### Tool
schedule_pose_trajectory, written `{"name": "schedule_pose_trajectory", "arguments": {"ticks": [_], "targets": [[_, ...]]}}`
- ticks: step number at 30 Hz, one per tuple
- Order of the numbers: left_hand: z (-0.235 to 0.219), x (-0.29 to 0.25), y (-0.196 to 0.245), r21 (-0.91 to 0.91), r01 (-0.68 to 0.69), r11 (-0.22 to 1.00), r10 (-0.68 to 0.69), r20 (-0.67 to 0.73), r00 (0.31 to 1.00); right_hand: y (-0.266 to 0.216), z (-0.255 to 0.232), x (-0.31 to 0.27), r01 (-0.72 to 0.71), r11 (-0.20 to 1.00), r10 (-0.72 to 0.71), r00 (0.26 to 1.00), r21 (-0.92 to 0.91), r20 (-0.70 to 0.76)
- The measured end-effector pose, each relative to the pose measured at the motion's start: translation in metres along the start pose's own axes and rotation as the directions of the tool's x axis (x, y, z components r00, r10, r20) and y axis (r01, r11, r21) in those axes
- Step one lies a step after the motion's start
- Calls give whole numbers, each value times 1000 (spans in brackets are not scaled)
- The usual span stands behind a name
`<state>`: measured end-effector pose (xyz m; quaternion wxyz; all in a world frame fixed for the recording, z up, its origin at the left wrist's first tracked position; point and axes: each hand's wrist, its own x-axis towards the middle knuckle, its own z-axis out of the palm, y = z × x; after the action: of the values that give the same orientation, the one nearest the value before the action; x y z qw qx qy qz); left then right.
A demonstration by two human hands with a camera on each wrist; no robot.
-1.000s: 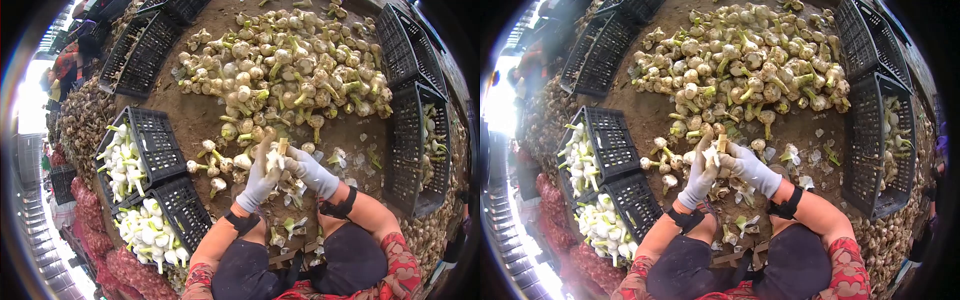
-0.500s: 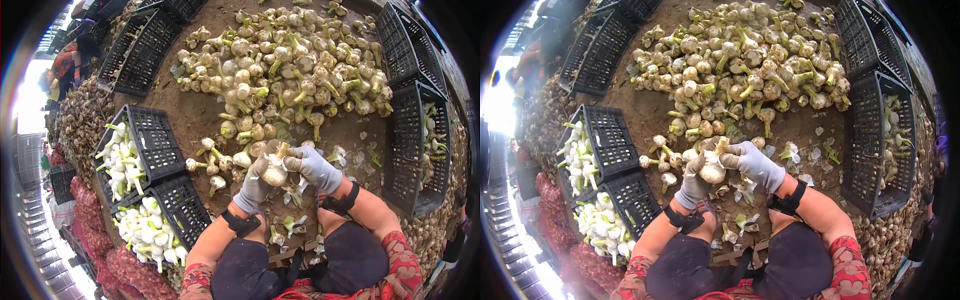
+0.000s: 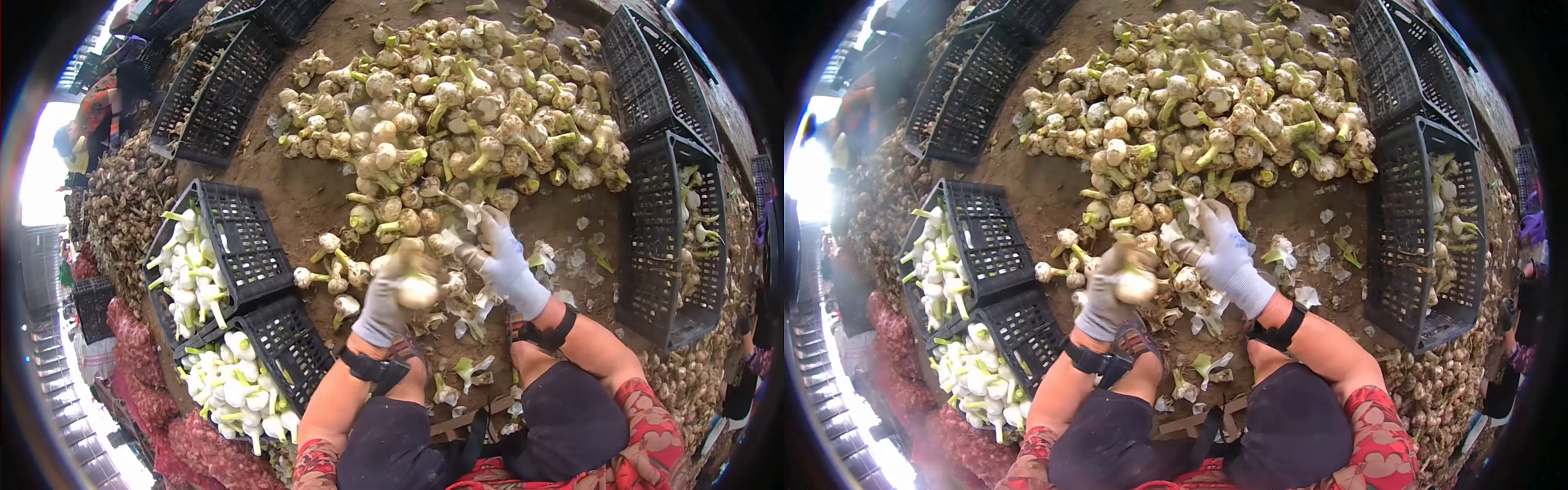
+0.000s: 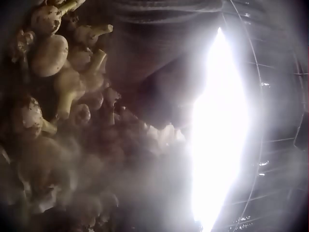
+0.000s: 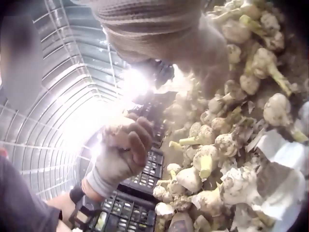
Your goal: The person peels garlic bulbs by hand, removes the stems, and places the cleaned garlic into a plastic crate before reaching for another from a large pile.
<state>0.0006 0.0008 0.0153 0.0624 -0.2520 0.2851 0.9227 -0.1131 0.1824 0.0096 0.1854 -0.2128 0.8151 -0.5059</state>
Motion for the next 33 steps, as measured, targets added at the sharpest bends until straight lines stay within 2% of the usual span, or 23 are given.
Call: {"name": "schedule_pose_trajectory", "arguments": {"ticks": [1,2,4,5,6,7,8,9,10,12,13,17,18,20,22,24,26,28,29,31,33], "targets": [[-1,1,-3,176,8,984,-9,6,1000,0,4,-1,76,994,-75,997,-78,12],[2,3,-10,391,66,918,-19,-124,992,2,9,-4,76,994,-75,997,-75,16],[23,5,-17,384,-90,919,141,-108,984,1,17,-7,105,993,-107,994,45,38],[20,4,-18,383,-91,919,142,-108,984,-1,16,-8,36,981,-59,992,191,115],[16,3,-18,327,-73,942,102,-74,992,-7,16,-9,36,981,-58,992,190,115],[14,2,-18,272,-51,961,64,-37,997,-12,17,-11,-141,841,18,972,523,233],[11,1,-19,273,-50,961,63,-39,997,-14,18,-12,-324,569,42,929,756,367],[13,1,-17,254,-51,966,59,-22,998,-11,19,-9,-304,633,-6,918,712,397],[14,1,-16,235,-52,971,54,-4,999,-10,18,-12,-304,633,-6,918,712,397],[16,-1,-13,201,-27,979,22,30,999,-15,14,-20,-561,277,30,817,780,576],[17,-1,-13,168,-3,986,-8,65,998,-17,11,-21,-561,277,31,817,780,576],[17,0,-18,158,24,987,-32,53,998,-15,9,-22,-548,325,-76,797,771,599],[15,0,-18,129,21,991,-33,92,995,-14,9,-21,-529,343,-107,799,777,591],[14,1,-20,98,18,995,-31,133,991,-17,9,-22,-494,306,-159,817,814,555],[20,4,-22,-5,23,1000,-23,-67,997,-18,9,-25,-456,272,-206,832,847,514],[24,5,-21,48,24,999,-20,-84,996,-12,12,-29,-491,304,-118,831,816,544],[26,6,-18,340,-6,940,52,-126,991,-6,10,-28,-508,343,-101,816,790,568],[36,1,-13,331,-33,943,69,-95,993,-2,7,-27,-495,480,-41,812,724,582],[39,0,-14,409,-79,909,117,-69,991,-2,7,-27,-497,481,-40,811,722,584],[52,-3,-13,573,-180,799,217,4,976,-5,7,-27,-559,371,-38,789,741,614],[57,-2,-12,506,-148,850,179,-13,984,-1,11,-26,-636,259,-23,748,727,663]]}}
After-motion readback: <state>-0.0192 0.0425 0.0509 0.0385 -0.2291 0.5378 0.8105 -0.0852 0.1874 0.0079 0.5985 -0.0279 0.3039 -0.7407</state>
